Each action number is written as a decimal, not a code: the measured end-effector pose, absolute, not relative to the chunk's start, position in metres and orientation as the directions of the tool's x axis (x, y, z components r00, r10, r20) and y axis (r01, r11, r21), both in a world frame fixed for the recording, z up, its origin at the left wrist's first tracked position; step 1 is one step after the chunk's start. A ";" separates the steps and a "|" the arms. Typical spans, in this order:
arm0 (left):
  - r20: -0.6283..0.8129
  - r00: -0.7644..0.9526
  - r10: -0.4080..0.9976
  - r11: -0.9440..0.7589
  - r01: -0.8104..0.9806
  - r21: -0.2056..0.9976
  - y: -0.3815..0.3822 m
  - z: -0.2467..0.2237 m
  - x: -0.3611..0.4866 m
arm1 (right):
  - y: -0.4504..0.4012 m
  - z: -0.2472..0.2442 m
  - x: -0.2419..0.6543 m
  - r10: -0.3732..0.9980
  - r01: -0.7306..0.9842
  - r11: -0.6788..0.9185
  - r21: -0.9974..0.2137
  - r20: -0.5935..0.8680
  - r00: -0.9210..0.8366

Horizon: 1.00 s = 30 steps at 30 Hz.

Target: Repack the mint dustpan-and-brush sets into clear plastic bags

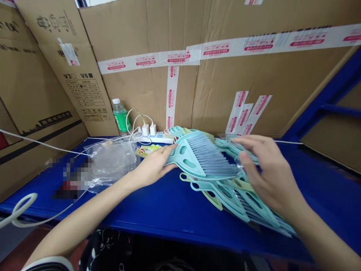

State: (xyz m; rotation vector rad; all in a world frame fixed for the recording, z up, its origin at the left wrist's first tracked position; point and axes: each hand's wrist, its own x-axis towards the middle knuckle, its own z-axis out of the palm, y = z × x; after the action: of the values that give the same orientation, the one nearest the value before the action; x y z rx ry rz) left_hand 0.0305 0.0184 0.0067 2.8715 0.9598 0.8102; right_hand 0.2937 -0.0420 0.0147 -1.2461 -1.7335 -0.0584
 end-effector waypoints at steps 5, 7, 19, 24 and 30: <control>0.494 0.667 0.558 -0.792 0.606 0.077 0.008 0.013 0.044 | -0.052 0.009 0.263 0.603 0.805 0.593 0.014 0.654 -0.456; 0.487 0.678 0.550 -0.781 0.625 0.012 0.007 0.017 0.052 | -0.051 0.008 0.257 0.629 0.821 0.570 0.021 0.632 -0.453; 0.357 0.557 0.750 -0.490 0.830 -0.266 0.064 0.096 0.094 | -0.061 0.015 0.319 0.599 0.936 0.322 -0.144 0.796 -0.084; 0.235 0.617 0.751 -0.549 0.781 -0.298 0.117 0.108 0.101 | -0.097 -0.001 0.364 0.684 0.952 0.232 -0.202 0.729 -0.012; 0.047 0.689 0.723 -0.655 0.705 -0.271 0.160 0.106 0.121 | -0.108 -0.041 0.391 0.865 0.941 0.212 -0.264 0.499 -0.055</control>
State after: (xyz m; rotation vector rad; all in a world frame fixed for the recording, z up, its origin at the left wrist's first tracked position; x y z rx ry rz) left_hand 0.1213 0.1599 0.1061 3.1312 1.3530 -0.1123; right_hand 0.3908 -0.1080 -0.0408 -1.6675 -1.9317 -0.1765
